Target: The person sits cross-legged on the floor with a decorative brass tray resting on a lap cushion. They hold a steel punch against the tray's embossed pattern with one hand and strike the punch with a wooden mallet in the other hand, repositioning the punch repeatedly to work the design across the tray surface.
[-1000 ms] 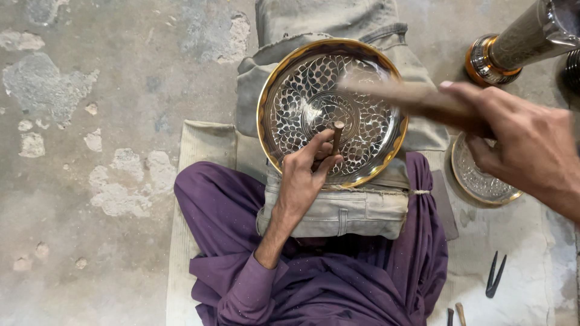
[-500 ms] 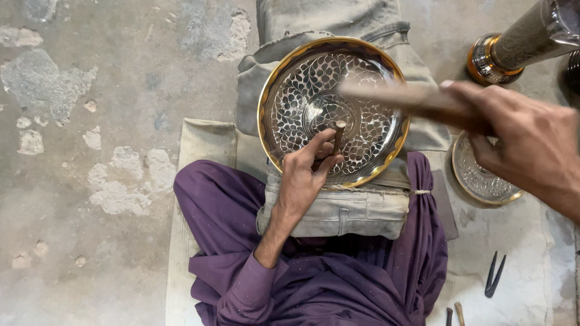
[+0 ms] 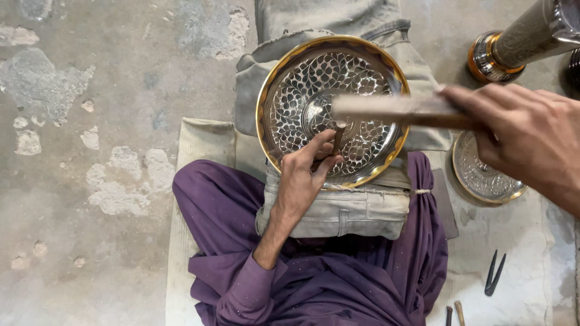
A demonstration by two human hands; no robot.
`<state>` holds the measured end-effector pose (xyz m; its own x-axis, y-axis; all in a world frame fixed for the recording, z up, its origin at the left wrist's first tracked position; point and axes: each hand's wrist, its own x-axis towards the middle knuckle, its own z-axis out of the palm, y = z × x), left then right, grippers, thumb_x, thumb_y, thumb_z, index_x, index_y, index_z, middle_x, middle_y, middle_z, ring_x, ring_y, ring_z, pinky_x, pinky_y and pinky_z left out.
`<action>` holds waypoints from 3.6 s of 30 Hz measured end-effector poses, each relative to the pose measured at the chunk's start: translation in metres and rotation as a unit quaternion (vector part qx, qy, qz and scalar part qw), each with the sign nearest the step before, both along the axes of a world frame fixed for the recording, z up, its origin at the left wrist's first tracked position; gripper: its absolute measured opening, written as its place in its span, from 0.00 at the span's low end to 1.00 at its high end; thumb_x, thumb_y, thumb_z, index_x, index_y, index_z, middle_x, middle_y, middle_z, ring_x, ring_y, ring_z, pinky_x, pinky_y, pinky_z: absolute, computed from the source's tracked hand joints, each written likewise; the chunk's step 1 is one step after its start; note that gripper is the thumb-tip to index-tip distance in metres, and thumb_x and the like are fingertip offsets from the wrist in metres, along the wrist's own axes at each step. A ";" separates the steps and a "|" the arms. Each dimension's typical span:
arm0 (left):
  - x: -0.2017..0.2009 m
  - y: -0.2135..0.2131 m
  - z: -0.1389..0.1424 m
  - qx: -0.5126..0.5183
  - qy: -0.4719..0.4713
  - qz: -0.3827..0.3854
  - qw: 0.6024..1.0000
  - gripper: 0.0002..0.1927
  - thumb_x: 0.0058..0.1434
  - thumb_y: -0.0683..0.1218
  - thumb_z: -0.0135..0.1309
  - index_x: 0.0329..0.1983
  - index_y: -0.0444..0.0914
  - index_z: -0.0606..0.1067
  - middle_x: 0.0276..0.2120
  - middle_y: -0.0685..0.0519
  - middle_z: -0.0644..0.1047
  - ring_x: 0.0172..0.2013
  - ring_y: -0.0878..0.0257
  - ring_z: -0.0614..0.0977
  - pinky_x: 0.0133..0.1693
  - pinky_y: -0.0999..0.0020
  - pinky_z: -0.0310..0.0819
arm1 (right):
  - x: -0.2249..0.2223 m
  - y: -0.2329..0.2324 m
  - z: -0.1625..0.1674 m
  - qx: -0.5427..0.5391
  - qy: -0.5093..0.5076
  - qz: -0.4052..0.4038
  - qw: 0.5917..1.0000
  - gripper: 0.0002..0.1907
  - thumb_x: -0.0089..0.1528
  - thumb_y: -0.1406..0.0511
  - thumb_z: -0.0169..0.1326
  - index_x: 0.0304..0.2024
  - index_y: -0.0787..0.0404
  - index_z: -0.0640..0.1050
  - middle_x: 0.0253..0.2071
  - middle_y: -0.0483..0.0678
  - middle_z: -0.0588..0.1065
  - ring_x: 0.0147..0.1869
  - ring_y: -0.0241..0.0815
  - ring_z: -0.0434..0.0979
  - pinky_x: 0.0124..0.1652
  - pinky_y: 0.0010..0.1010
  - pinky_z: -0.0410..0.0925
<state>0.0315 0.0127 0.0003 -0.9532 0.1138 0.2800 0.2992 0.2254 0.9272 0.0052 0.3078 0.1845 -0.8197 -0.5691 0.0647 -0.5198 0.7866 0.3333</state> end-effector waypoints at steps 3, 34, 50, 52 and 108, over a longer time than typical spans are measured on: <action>0.001 0.000 0.003 0.020 0.002 -0.009 1.000 0.22 0.65 0.42 0.60 0.62 0.46 0.72 0.41 0.48 0.86 0.42 0.57 0.89 0.45 0.61 0.89 | -0.002 0.001 -0.003 -0.079 -0.043 -0.040 0.995 0.29 0.61 0.66 0.55 0.66 0.56 0.71 0.44 0.53 0.80 0.37 0.45 0.82 0.41 0.36 0.78; 0.003 -0.005 0.013 0.014 -0.015 -0.010 1.000 0.23 0.61 0.41 0.62 0.60 0.43 0.73 0.38 0.49 0.85 0.38 0.58 0.89 0.42 0.62 0.89 | 0.000 -0.007 -0.009 -0.030 -0.050 -0.109 0.992 0.36 0.60 0.63 0.57 0.73 0.49 0.69 0.42 0.46 0.79 0.37 0.40 0.81 0.38 0.30 0.77; 0.005 -0.005 0.008 0.021 -0.008 -0.009 1.000 0.24 0.64 0.39 0.59 0.63 0.46 0.72 0.42 0.47 0.85 0.43 0.57 0.89 0.44 0.62 0.89 | 0.003 -0.024 0.020 -0.065 -0.081 -0.116 0.988 0.39 0.56 0.69 0.58 0.72 0.52 0.69 0.44 0.50 0.80 0.38 0.45 0.84 0.44 0.36 0.78; 0.004 -0.005 0.006 0.013 -0.011 -0.009 1.000 0.23 0.65 0.39 0.59 0.62 0.46 0.73 0.42 0.47 0.85 0.43 0.58 0.89 0.44 0.62 0.89 | 0.001 -0.021 0.015 0.080 -0.056 -0.080 0.992 0.34 0.60 0.65 0.57 0.70 0.45 0.68 0.42 0.44 0.81 0.39 0.39 0.84 0.43 0.32 0.78; 0.006 -0.009 0.015 0.024 -0.027 -0.014 0.999 0.23 0.63 0.39 0.60 0.62 0.42 0.74 0.39 0.47 0.86 0.41 0.58 0.90 0.44 0.64 0.89 | 0.000 0.005 -0.020 -0.082 -0.089 -0.132 0.984 0.34 0.58 0.67 0.54 0.70 0.53 0.71 0.42 0.49 0.79 0.32 0.41 0.81 0.36 0.33 0.77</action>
